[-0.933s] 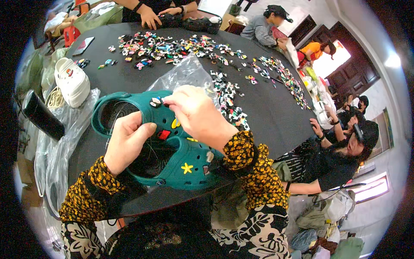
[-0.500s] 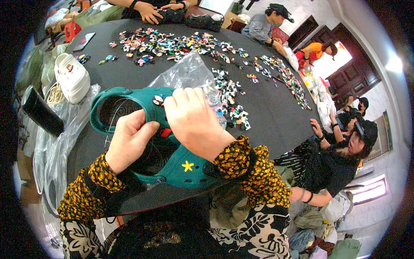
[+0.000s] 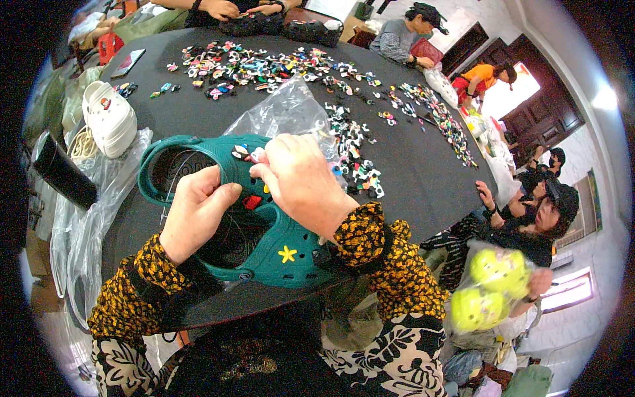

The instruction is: Attach decorative charms to the holes of clogs.

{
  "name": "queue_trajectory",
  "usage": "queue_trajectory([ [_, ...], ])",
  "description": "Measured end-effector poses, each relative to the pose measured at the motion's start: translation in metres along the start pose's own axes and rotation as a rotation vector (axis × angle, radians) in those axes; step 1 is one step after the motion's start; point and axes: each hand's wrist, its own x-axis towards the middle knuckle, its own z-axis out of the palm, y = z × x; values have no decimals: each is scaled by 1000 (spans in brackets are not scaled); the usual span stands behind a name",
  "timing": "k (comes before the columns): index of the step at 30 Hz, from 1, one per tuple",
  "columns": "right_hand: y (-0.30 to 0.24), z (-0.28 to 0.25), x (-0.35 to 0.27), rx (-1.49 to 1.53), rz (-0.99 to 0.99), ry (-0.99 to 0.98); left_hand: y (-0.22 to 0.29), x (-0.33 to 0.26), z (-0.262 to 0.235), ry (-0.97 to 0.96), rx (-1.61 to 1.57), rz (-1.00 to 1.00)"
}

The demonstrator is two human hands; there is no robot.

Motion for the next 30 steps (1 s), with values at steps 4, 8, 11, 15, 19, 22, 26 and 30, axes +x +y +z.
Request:
queue_trajectory([
  [4, 0, -2, 1, -79, -135, 49, -4, 0, 1, 15, 14, -7],
  [8, -4, -4, -3, -134, -143, 55, -6, 0, 1, -8, -8, -12],
  [11, -4, -6, -7, -132, -141, 3, -6, 1, 2, 9, -16, 28],
  [15, 2, -3, -10, -71, -128, -32, -6, 0, 1, 14, 67, 49],
  [19, 6, 3, -12, 24, -112, -92, -4, 1, 1, 28, 46, 76],
  [22, 7, 5, -14, 78, -104, -106, -2, 0, 2, 36, 86, 114],
  [26, 7, 12, -12, 133, -124, -86, 0, -1, 2, 72, 107, 144],
  [30, 8, 15, -10, 184, -121, -80, -5, 1, 4, 99, 132, 184],
])
